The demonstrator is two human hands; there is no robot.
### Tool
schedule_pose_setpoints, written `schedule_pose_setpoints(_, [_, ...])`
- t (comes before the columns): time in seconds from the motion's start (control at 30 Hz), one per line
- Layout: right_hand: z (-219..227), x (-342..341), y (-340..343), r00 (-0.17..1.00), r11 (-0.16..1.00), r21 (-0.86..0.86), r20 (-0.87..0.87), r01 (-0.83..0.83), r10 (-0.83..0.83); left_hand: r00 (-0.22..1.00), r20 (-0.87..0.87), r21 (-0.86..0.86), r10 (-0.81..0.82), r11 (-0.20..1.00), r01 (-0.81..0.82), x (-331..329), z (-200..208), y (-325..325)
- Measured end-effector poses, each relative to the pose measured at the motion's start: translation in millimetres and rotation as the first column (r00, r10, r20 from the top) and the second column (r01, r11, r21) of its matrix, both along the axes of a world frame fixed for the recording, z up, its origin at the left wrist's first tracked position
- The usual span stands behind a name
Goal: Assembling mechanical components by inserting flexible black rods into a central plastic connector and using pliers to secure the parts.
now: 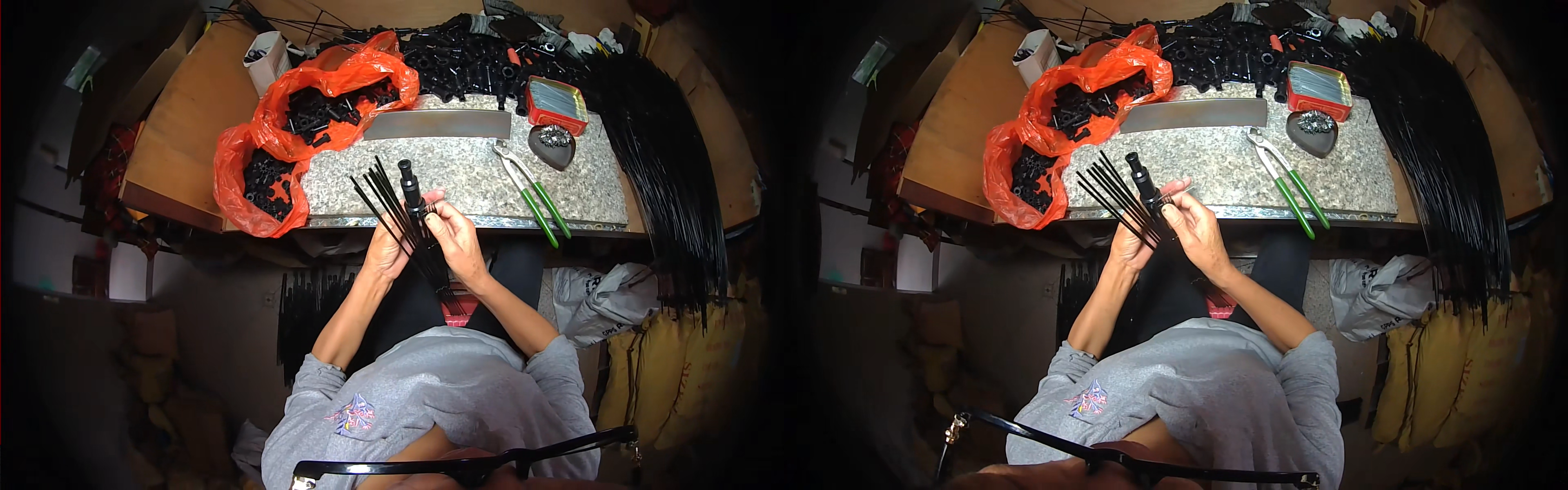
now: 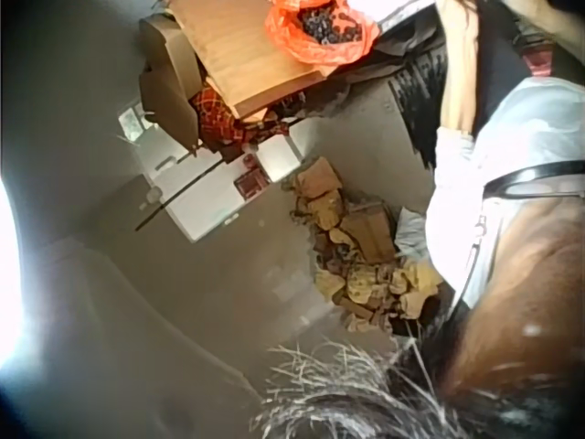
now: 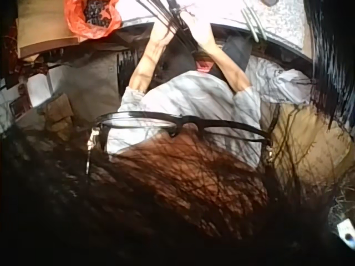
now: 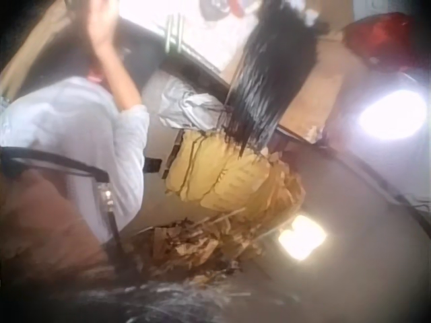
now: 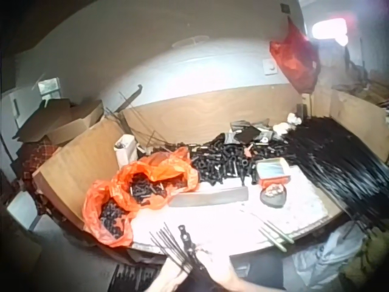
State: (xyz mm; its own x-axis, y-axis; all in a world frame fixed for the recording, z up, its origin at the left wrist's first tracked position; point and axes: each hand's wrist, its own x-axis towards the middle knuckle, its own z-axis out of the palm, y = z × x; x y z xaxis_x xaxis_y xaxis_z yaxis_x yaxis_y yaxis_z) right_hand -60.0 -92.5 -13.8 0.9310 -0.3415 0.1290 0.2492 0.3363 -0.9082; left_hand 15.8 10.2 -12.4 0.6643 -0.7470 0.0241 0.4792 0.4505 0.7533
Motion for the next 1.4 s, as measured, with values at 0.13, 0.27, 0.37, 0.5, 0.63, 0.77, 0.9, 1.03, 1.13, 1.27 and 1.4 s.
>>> schedule_pose_setpoints(0.13, [3.0,3.1,-7.6,0.988,0.987,0.021,0.010,-0.157,0.157,0.999,0.001,0.020,-0.043,0.999,0.043,4.2,-1.8,2.0])
schedule_pose_setpoints(0.27, [3.0,5.4,-13.1,0.966,0.966,-0.001,-0.004,-0.259,0.259,0.992,0.011,0.012,-0.126,0.992,0.125,7.6,3.1,1.3])
schedule_pose_setpoints(0.37, [1.3,4.1,-10.8,0.967,0.967,-0.007,-0.013,-0.253,0.253,0.981,-0.010,0.001,-0.192,0.981,0.192,11.1,5.1,4.3])
schedule_pose_setpoints(0.5, [12.4,5.5,-3.4,0.976,0.977,0.028,0.060,-0.211,0.209,0.996,0.087,0.218,-0.022,0.976,0.003,16.0,24.5,16.8])
schedule_pose_setpoints(0.63, [14.3,3.6,-0.8,0.983,0.983,-0.051,0.040,-0.176,0.178,0.962,0.214,0.106,0.167,0.976,-0.193,4.3,38.7,44.1])
schedule_pose_setpoints(0.77, [13.3,0.2,3.6,0.996,0.908,-0.411,-0.009,-0.083,0.087,0.788,0.596,0.381,0.153,0.810,-0.446,-22.2,49.3,34.5])
schedule_pose_setpoints(0.9, [15.8,-0.7,13.9,0.996,0.877,-0.472,0.068,0.086,-0.061,0.679,0.664,0.339,0.312,0.684,-0.646,-23.9,38.7,27.8])
schedule_pose_setpoints(1.03, [20.2,-0.8,16.8,0.987,0.865,-0.476,0.111,0.157,-0.117,0.639,0.712,0.315,0.290,0.682,-0.660,-25.4,40.2,23.6])
schedule_pose_setpoints(1.13, [12.8,1.0,7.7,0.997,0.932,-0.360,0.062,-0.027,0.053,0.580,0.753,0.259,0.310,0.671,-0.695,-29.6,40.1,19.9])
schedule_pose_setpoints(1.27, [9.1,4.1,-5.5,0.950,0.951,-0.057,-0.085,-0.305,0.300,0.521,0.794,0.239,0.314,0.626,-0.743,-33.0,40.8,19.7])
schedule_pose_setpoints(1.4, [5.0,3.2,5.5,0.964,0.960,-0.104,-0.076,-0.262,0.255,0.618,0.723,0.302,0.309,0.663,-0.685,-29.2,40.7,22.2])
